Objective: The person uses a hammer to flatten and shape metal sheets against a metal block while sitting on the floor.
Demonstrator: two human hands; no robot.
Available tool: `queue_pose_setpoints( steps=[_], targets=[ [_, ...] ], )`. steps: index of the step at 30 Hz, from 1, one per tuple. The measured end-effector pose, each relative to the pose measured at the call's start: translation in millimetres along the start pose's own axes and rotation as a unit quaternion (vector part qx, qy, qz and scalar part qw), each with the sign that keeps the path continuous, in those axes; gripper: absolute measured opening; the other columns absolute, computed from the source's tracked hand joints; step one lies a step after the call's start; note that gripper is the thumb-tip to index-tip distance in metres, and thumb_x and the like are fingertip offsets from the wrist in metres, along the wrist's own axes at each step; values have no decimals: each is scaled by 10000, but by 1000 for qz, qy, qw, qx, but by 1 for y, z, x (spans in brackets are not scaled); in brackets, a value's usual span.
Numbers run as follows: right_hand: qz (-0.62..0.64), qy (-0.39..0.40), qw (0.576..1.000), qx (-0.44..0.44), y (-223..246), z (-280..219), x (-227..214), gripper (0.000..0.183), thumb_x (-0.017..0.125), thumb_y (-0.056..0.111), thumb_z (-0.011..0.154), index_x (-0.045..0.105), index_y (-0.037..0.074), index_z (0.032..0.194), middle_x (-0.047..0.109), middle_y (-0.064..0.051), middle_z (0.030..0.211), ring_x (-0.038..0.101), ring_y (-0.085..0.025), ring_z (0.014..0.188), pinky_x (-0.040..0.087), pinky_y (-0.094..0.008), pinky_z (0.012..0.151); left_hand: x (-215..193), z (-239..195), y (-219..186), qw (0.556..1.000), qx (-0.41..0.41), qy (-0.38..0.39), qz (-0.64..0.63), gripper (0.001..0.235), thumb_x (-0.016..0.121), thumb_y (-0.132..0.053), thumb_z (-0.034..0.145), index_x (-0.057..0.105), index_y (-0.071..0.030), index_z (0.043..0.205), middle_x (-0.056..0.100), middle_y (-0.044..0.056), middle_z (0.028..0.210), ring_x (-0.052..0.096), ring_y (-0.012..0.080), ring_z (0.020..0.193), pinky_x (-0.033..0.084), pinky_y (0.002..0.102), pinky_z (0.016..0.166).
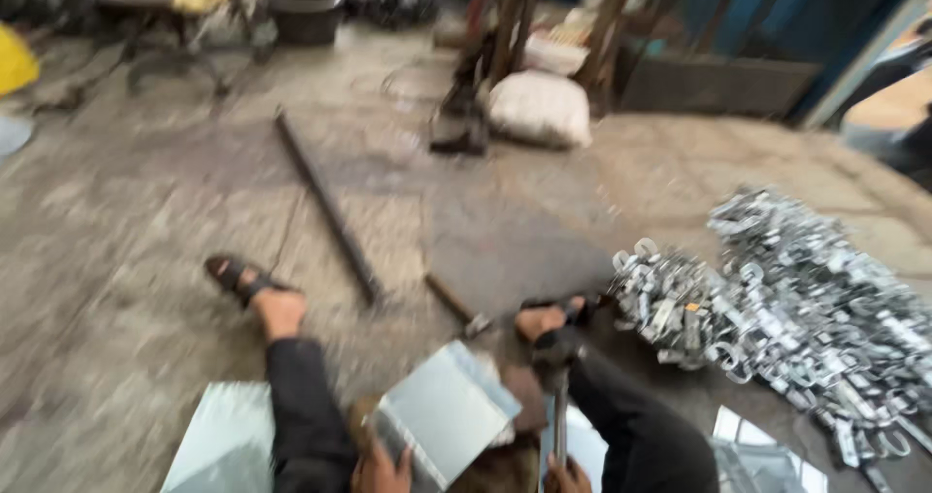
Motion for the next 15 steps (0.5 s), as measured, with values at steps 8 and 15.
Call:
queue_pose_setpoints(
  steps=[8,15],
  targets=[
    [3,55,998,-21,40,-34,42,285,635,285,953,554,14,990,408,-12,573,359,-114,418,263,-300,378,16,19,-9,998,19,-52,-29,881,693,-676,820,531,32,1318,719,243,1152,671,377,1134,395,457,1155],
    [-43,63,997,-33,87,-107,59,276,546,325,1022,543,53,973,400,25,638,346,-69,467,268,-259,400,20,38,10,973,-32,-123,-192,938,817,-505,778,426,19,1451,561,317,1349,559,496,1219,450,534,1008]
  ],
)
Point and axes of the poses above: each hand's wrist, its own z-axis towards the middle knuckle, its own x-axis out of the palm, y = z × x, the point moved 5 cm from there along z, towards the middle knuckle
